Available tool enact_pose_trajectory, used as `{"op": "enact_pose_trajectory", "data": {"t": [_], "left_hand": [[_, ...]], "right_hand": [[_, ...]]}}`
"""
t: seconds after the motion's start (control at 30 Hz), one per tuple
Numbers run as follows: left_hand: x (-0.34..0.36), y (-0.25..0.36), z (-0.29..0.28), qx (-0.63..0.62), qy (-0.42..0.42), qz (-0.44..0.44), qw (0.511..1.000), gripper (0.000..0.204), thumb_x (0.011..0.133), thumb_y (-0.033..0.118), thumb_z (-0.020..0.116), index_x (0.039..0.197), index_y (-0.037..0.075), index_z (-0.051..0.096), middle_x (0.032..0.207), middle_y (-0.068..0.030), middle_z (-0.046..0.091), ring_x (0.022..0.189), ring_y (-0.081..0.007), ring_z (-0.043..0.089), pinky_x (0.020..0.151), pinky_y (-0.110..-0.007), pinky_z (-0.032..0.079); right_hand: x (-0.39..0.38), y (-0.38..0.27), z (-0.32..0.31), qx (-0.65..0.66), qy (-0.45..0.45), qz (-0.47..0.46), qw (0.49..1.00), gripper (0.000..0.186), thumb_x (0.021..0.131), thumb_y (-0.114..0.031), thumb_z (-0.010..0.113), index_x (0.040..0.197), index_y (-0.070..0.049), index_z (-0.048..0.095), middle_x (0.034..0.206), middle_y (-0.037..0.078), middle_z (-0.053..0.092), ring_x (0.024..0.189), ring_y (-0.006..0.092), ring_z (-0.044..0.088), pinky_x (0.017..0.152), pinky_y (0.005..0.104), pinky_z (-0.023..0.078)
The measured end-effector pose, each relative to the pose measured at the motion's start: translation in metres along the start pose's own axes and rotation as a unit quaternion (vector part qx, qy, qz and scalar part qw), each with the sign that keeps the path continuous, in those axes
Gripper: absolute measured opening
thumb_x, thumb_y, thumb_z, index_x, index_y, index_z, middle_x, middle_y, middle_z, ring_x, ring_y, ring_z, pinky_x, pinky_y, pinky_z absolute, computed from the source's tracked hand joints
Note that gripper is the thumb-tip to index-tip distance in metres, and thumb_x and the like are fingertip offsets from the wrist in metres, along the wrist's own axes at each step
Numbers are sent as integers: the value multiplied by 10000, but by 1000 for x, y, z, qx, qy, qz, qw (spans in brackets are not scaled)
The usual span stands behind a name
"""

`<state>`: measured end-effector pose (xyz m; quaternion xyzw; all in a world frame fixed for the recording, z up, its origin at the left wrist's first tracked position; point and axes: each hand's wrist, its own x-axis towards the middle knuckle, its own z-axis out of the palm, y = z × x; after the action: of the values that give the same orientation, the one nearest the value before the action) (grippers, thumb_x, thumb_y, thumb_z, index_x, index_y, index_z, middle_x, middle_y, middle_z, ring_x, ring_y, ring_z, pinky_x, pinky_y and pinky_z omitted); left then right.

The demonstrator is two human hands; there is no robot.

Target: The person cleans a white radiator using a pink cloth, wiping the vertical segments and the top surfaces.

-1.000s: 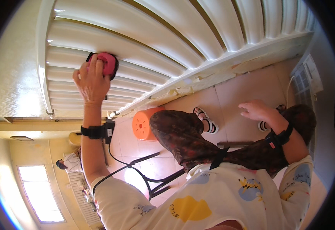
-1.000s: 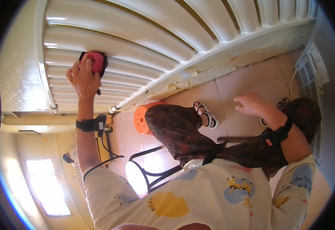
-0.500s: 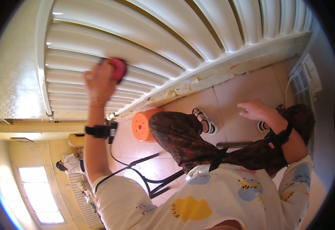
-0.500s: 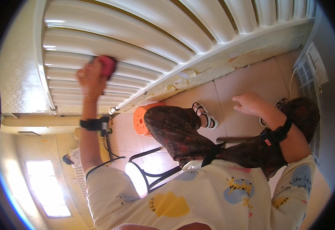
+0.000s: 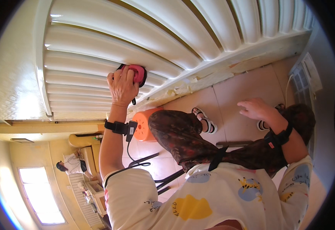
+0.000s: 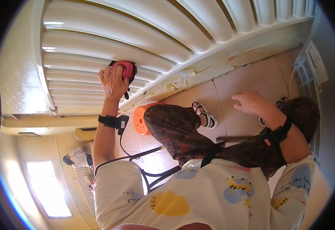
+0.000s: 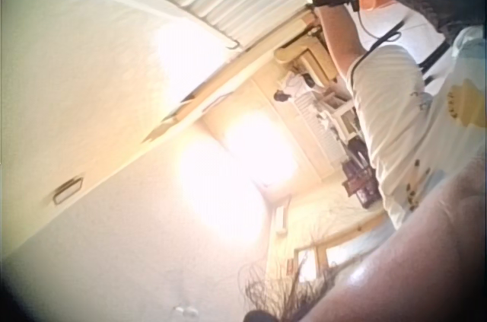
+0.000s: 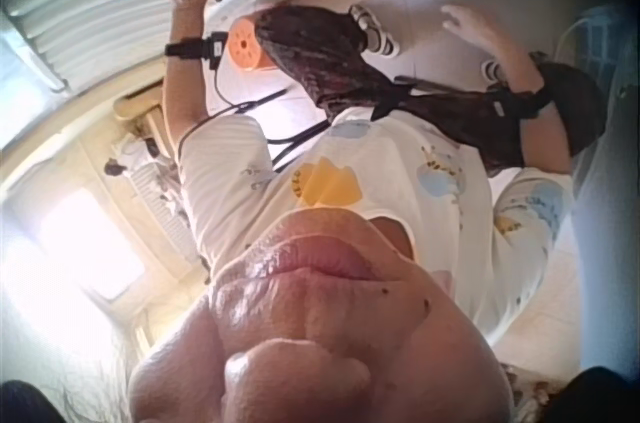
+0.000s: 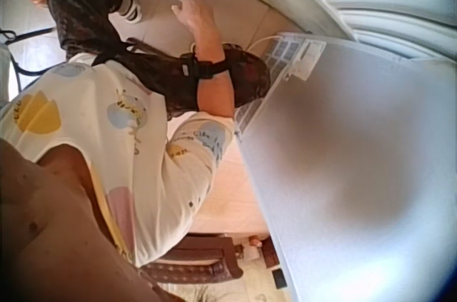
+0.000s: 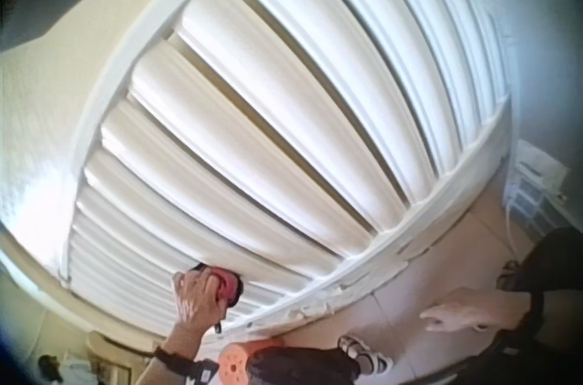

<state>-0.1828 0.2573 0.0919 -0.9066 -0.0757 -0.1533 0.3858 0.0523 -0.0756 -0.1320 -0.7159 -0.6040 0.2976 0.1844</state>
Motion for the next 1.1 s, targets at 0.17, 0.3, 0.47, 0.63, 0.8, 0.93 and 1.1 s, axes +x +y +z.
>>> {"op": "enact_pose_trajectory", "data": {"t": [0.17, 0.3, 0.47, 0.63, 0.8, 0.93, 1.1], "left_hand": [[18, -48, -30, 86, -13, 73, 994, 296, 616, 188, 634, 897, 145, 554, 1058, -17, 615, 963, -186, 521, 882, -409, 322], [34, -52, -50, 118, 47, 65, 990, 284, 610, 194, 639, 876, 151, 549, 1052, -12, 615, 958, -180, 522, 876, -404, 324], [3, -18, -13, 46, -24, 140, 989, 291, 614, 235, 655, 877, 161, 556, 1035, -13, 611, 972, -175, 521, 870, -407, 336], [25, -49, -33, 103, 66, 74, 990, 249, 596, 180, 609, 843, 165, 580, 1064, 10, 629, 918, -161, 509, 855, -373, 303], [11, -31, -16, 73, 54, 39, 995, 259, 595, 189, 614, 849, 160, 572, 1042, 12, 635, 918, -159, 518, 851, -366, 308], [20, -44, -26, 87, 25, 83, 992, 256, 607, 194, 623, 856, 167, 570, 1060, 27, 627, 937, -154, 521, 865, -369, 303], [25, -59, -37, 116, 81, 50, 989, 275, 593, 184, 602, 866, 157, 581, 1063, 5, 627, 946, -182, 521, 869, -387, 311]], "right_hand": [[2, 6, 3, 1, -5, 7, 1000, 361, 812, -297, 574, 1111, -96, 599, 958, 158, 648, 890, 341, 609, 782, 426, 477], [-8, 6, 1, 23, 7, 11, 1000, 349, 814, -281, 591, 1107, -91, 592, 980, 161, 640, 884, 356, 601, 773, 427, 475], [2, 3, -1, 1, 13, -18, 1000, 351, 809, -301, 578, 1091, -92, 601, 911, 158, 651, 857, 345, 613, 756, 433, 480], [1, 10, 6, 21, 15, 1, 1000, 337, 809, -291, 580, 1070, -81, 603, 926, 159, 647, 857, 348, 610, 753, 436, 479], [4, 2, 0, 10, 14, -23, 1000, 326, 813, -269, 581, 1073, -73, 598, 940, 163, 640, 880, 348, 602, 762, 433, 474], [4, 8, 2, 20, 17, -21, 999, 323, 817, -270, 576, 1076, -77, 597, 948, 162, 638, 892, 343, 600, 770, 427, 472], [-6, 1, -5, 17, -5, -9, 1000, 336, 826, -274, 569, 1092, -70, 592, 974, 161, 639, 901, 340, 601, 783, 422, 472]]}}
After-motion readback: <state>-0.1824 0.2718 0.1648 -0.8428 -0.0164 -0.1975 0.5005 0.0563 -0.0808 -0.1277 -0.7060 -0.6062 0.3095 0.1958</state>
